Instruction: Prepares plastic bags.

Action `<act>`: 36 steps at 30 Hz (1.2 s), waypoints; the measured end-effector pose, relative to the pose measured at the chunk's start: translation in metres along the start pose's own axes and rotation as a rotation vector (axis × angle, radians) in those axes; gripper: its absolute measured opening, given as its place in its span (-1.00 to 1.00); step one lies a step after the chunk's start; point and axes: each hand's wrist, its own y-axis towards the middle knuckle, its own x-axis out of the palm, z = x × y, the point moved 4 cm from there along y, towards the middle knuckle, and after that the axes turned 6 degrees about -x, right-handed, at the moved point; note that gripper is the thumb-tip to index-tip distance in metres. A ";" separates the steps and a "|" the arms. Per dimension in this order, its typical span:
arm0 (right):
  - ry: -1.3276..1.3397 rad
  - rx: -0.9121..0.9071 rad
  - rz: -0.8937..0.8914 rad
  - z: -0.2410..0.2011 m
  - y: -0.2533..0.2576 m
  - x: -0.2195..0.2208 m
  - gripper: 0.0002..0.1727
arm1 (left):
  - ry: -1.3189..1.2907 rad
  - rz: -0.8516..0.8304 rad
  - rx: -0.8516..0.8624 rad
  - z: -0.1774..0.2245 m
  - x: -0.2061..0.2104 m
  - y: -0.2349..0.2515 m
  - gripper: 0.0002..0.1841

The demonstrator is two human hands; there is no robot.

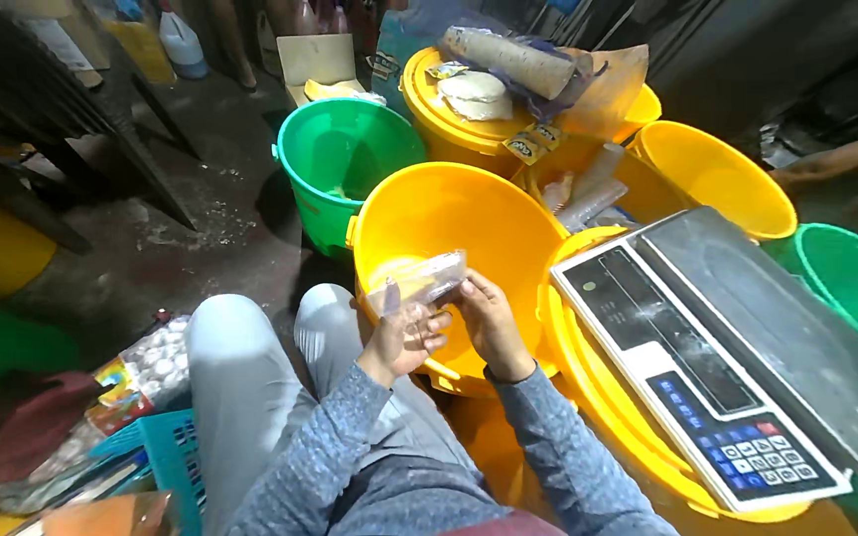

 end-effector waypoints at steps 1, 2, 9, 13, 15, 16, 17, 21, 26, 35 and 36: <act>0.018 -0.034 0.017 -0.003 -0.001 0.000 -0.69 | 0.005 -0.029 -0.012 0.001 0.003 0.001 -0.62; 0.024 -0.061 0.032 -0.007 -0.002 -0.001 -0.72 | 0.018 -0.044 -0.017 0.003 0.005 0.001 -0.52; -0.020 -0.109 0.214 -0.015 -0.004 -0.008 -0.87 | 0.225 -0.092 -0.042 0.014 0.001 0.013 -0.39; -0.152 -0.144 0.218 -0.020 -0.006 -0.006 -0.77 | 0.296 0.251 0.013 0.020 -0.002 0.012 -0.28; -0.211 -0.156 0.176 -0.019 -0.008 -0.003 -0.75 | 0.216 0.342 0.038 0.021 0.000 0.013 -0.11; -0.212 -0.153 0.159 -0.018 -0.008 -0.001 -0.74 | 0.156 0.324 0.055 0.021 0.001 0.013 -0.09; -0.204 -0.144 0.144 -0.017 -0.008 0.001 -0.73 | 0.095 0.266 0.076 0.020 0.002 0.013 -0.09; -0.186 -0.109 0.130 -0.015 -0.008 0.005 -0.71 | -0.062 0.176 0.155 0.017 0.003 0.013 -0.09; -0.146 -0.055 0.194 -0.012 -0.010 0.008 -0.71 | -0.085 0.222 0.196 0.021 -0.003 0.014 -0.19; -0.059 -0.026 0.252 -0.007 -0.010 0.012 -0.70 | -0.066 0.122 0.230 0.024 -0.001 0.016 -0.20; -0.051 -0.017 0.258 -0.006 -0.010 0.011 -0.69 | -0.072 0.126 0.220 0.023 -0.002 0.016 -0.18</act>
